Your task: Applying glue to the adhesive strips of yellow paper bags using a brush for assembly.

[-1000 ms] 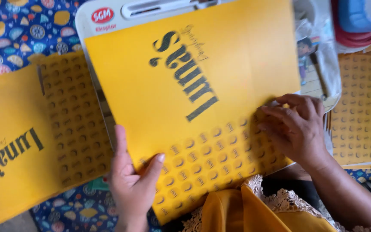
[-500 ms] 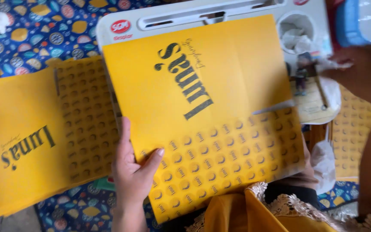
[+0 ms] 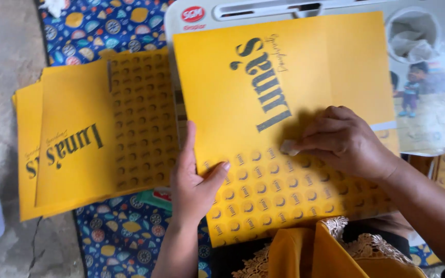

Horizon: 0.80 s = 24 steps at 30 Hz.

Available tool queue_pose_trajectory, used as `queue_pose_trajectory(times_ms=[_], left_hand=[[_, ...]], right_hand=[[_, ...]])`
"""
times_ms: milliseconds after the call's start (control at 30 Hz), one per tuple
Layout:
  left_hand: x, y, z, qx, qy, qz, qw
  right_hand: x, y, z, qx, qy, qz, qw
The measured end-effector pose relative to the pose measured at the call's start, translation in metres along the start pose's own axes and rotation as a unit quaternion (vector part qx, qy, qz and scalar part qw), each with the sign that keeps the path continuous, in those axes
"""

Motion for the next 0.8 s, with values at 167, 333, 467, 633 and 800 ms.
queue_pose_trajectory(times_ms=[167, 333, 467, 633, 800], left_hand=[[-0.002, 0.002, 0.001, 0.025, 0.04, 0.0, 0.999], [0.015, -0.005, -0.002, -0.015, 0.025, 0.003, 1.0], [0.01, -0.002, -0.004, -0.002, 0.124, 0.004, 0.992], [0.004, 0.0, 0.0, 0.032, -0.054, 0.033, 0.997], [0.016, 0.0, -0.008, 0.055, -0.082, 0.024, 0.995]], right_hand=[[0.045, 0.063, 0.027, -0.029, 0.025, -0.063, 0.997], [0.084, 0.107, 0.058, -0.172, 0.101, -0.209, 0.957], [0.096, 0.105, 0.032, -0.173, 0.024, -0.223, 0.959], [-0.004, 0.009, -0.057, -0.131, -0.08, 0.119, 0.981], [-0.114, -0.108, -0.09, -0.107, -0.258, 0.232, 0.932]])
Point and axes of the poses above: each hand's wrist, its own y-axis towards the middle knuckle, its own z-axis out of the palm, x = y × z, the point moved 6 cm from there along y, towards the middle knuckle, and after that the axes turned 2 degrees about y, right-handed, at the moved point
